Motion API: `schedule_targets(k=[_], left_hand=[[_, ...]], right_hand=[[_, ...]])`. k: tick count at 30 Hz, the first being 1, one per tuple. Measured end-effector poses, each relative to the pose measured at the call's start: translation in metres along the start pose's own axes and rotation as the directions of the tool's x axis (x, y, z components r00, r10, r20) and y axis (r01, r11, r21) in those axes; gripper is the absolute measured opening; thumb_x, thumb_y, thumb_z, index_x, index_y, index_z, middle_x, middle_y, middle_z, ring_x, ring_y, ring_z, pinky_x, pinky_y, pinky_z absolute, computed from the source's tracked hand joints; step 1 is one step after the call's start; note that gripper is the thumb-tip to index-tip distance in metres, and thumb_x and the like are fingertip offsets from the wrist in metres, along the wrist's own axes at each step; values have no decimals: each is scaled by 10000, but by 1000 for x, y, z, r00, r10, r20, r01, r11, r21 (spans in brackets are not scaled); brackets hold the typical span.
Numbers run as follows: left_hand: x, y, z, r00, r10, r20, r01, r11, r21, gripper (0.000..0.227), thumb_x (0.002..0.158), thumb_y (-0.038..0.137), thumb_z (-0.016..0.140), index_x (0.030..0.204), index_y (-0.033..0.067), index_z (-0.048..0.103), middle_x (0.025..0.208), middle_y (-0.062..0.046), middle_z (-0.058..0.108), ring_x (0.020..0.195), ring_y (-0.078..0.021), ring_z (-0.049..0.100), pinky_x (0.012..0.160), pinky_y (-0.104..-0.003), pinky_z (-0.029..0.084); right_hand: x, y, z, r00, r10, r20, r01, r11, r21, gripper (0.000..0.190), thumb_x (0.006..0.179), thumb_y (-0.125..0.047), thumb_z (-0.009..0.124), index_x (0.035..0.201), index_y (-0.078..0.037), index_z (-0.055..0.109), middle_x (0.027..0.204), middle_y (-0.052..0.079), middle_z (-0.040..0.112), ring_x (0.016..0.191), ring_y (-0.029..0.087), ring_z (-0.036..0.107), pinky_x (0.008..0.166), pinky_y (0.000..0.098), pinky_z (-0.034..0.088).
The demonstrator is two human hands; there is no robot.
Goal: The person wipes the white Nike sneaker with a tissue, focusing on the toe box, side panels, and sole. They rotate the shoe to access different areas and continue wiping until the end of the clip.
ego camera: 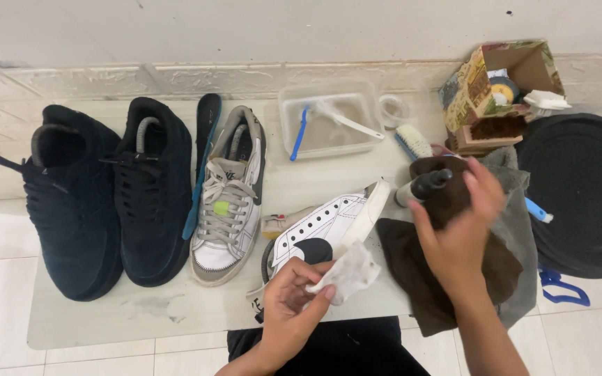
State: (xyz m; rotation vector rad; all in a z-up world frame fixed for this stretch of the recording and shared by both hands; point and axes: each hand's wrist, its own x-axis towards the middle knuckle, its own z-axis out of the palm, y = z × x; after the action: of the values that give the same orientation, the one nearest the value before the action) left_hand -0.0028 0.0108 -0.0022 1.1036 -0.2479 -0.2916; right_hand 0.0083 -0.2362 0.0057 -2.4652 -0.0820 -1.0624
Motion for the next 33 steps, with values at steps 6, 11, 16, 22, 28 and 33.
schedule_targets(k=[6,11,16,22,28,33], left_hand=[[2,2,4,989,-20,150,20,1000,-1,80,900,14,651,930,36,579,1054,-189,730,939,-213,703,806,-299,555],[7,11,5,974,178,143,-200,966,162,121,880,-33,612,969,46,636,956,-116,698,888,-212,672,787,-298,543],[8,13,7,968,240,80,-252,930,266,102,865,-24,624,935,44,654,868,-94,661,801,-213,634,729,-294,525],[5,5,9,979,205,16,-204,954,219,146,892,-19,622,1024,26,580,895,-99,581,787,-169,567,679,-249,475],[5,0,9,922,387,15,-360,840,406,170,886,17,651,1013,102,578,937,-116,539,817,-189,584,726,-274,505],[3,-1,9,913,380,144,-402,792,459,132,871,-57,595,932,19,684,1043,-176,504,849,-241,636,776,-323,608]], right_hand=[[-5,-65,-34,853,24,522,-252,894,371,553,946,-450,437,1257,-10,563,1257,150,606,1198,290,565,1051,407,421],[-24,-55,-21,727,23,686,-540,636,551,229,840,-260,703,937,-54,675,835,36,666,774,155,602,709,285,474],[-37,-57,-11,690,65,721,-635,532,560,219,760,-188,815,899,-57,708,787,18,653,694,122,577,657,250,453],[-47,-60,-7,649,52,759,-733,307,607,162,868,-195,722,875,-37,689,712,18,569,633,134,514,583,265,410],[-54,-62,2,658,66,750,-753,83,653,142,863,-142,722,778,-36,680,691,42,564,626,160,485,589,285,378],[-67,-62,10,666,171,726,-735,-18,678,98,819,-164,769,814,-66,763,780,64,629,735,190,550,685,315,422]])
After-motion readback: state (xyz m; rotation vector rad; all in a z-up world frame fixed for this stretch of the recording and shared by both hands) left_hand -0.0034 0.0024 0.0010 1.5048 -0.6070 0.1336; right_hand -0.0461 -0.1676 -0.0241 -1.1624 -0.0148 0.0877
